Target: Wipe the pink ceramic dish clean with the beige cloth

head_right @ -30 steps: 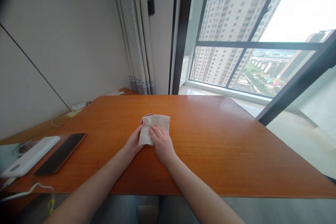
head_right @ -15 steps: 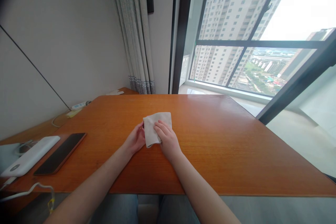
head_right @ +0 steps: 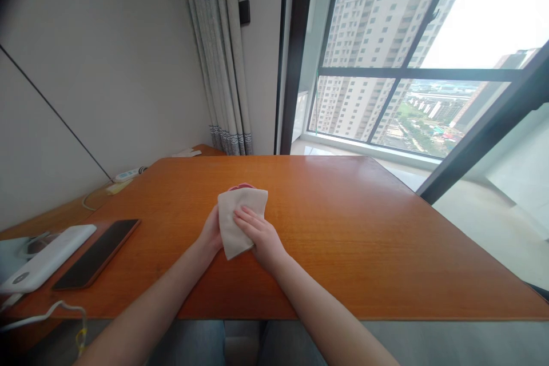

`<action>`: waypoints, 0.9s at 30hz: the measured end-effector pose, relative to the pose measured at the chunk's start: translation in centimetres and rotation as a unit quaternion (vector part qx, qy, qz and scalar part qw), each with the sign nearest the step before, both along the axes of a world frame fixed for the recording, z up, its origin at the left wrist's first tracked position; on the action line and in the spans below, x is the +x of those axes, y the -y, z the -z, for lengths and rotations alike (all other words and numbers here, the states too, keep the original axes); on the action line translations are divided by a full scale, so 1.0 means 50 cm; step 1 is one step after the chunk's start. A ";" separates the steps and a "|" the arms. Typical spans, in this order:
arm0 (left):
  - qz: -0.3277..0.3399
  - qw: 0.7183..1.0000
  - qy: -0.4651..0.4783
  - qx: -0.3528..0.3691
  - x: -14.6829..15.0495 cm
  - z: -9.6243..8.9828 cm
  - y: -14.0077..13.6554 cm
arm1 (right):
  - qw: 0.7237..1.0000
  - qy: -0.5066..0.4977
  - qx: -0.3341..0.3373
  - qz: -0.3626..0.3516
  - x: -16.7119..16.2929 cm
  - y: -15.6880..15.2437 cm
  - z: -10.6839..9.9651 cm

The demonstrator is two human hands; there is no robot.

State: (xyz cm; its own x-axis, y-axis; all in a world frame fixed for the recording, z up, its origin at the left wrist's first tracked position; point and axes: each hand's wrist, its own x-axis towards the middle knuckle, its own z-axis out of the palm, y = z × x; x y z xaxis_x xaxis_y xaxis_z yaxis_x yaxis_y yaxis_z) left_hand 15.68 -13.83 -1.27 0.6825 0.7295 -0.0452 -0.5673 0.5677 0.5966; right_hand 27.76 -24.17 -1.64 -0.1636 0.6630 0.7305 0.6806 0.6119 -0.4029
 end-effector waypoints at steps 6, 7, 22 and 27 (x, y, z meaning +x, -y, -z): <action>-0.114 0.992 -0.007 -0.057 -0.018 -0.009 -0.008 | 0.863 -0.482 -0.057 0.138 0.070 -0.008 -0.011; -0.115 0.991 -0.008 -0.062 -0.019 -0.012 -0.008 | 0.827 -0.536 -0.055 0.159 0.085 -0.014 -0.010; 0.015 0.998 -0.054 -0.036 -0.007 -0.014 0.022 | 0.839 -0.514 -0.176 -0.039 0.067 -0.035 -0.005; 0.013 0.998 -0.051 -0.020 -0.004 -0.011 0.023 | 0.873 -0.465 -0.146 0.005 0.059 -0.025 -0.019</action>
State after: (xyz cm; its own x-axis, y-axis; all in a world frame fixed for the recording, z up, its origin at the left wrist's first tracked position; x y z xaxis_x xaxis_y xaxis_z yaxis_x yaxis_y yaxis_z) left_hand 15.47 -14.99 -0.70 0.6916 0.7076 -0.1450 -0.4889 0.6064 0.6272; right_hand 30.71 -22.91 -0.69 0.4170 0.8415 0.3436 -0.0194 0.3862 -0.9222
